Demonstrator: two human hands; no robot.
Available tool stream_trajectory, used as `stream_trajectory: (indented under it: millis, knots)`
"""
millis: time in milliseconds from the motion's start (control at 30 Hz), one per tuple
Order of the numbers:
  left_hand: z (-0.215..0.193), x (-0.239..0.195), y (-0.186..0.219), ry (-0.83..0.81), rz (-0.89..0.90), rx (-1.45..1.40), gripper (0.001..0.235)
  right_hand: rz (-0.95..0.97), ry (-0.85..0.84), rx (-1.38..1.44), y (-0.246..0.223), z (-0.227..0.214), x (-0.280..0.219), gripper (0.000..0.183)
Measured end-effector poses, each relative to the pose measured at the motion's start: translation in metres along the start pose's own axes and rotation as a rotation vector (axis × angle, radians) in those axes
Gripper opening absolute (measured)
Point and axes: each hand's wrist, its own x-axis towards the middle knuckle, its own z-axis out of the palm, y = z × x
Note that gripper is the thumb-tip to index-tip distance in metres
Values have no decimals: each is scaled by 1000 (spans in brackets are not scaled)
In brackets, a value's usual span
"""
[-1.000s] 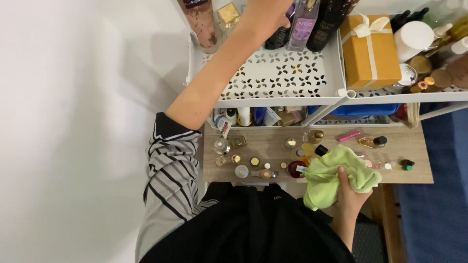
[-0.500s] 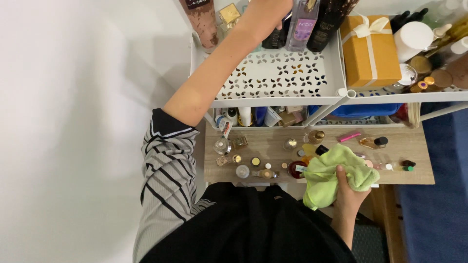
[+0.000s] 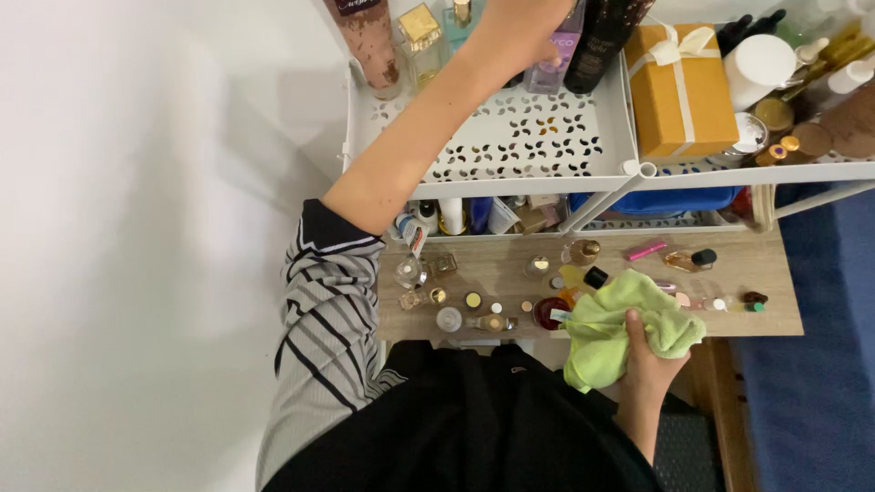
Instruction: Cleaning and organizing a collection of perfume bottles on a shelf.
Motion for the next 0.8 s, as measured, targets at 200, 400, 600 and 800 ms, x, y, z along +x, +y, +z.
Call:
stream_trajectory:
  millis: [200,400,600,800]
  knots:
    - [6,4,-1,-13,-74,-230,47,-53,1,35,-19,0,-5,58]
    - [17,-2,-8,-40,-155,-421,32,-52,17,20,-13,-8,-7,60]
    - [22,-7,-13,58,-41,-188,35,-8,71,-57,2,-14,-11,46]
    - [-14,-30,23,-186,-216,-200,32,-55,71,52,-15,-13,-20,51]
